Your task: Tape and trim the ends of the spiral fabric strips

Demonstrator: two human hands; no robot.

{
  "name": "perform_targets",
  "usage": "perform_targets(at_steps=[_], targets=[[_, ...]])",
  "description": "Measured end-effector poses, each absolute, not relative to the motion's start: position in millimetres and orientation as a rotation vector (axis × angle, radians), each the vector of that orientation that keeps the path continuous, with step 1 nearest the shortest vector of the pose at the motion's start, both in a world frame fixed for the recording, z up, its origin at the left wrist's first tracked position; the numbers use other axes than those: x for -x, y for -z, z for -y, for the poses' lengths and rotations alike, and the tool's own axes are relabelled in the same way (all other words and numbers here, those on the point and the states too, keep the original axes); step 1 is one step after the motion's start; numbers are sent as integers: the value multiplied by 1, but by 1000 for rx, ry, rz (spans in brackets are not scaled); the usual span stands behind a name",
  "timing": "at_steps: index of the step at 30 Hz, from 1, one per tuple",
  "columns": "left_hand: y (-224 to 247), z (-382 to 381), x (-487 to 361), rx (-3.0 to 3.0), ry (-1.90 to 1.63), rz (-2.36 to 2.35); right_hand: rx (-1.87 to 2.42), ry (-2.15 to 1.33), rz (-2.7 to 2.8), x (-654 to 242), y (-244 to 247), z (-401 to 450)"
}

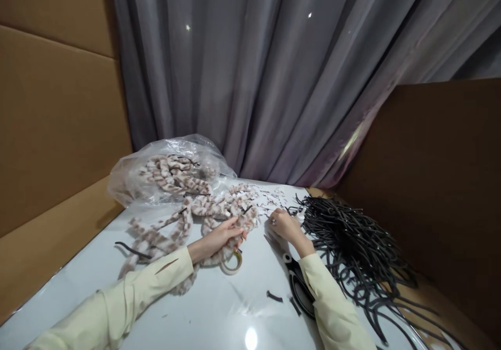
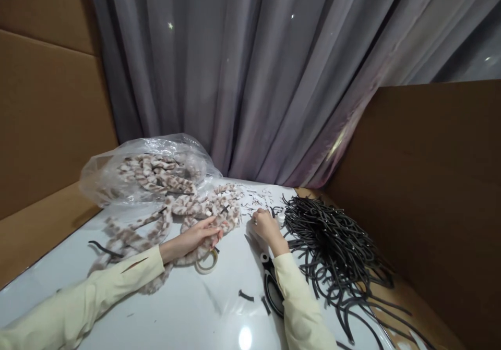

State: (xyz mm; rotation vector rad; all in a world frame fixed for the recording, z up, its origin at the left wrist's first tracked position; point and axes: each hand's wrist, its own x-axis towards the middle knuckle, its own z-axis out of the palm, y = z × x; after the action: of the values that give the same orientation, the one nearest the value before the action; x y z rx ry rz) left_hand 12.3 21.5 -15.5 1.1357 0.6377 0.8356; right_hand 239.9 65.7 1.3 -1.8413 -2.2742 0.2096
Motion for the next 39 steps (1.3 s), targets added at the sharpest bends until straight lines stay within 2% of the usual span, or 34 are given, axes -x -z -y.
perform_targets(at_steps=[9, 15, 28, 39], targets=[[27, -23, -9, -969, -846, -553, 1945, 120, 2448, -236, 19, -72], [34, -29, -9, -990, -881, -672, 1920, 142, 2449, -243, 21, -75], [30, -26, -8, -978, -876, -618, 1839, 235, 2448, -246, 26, -76], [33, -34, -7, -808, -926, -557, 1741, -17, 2261, -245, 31, -82]])
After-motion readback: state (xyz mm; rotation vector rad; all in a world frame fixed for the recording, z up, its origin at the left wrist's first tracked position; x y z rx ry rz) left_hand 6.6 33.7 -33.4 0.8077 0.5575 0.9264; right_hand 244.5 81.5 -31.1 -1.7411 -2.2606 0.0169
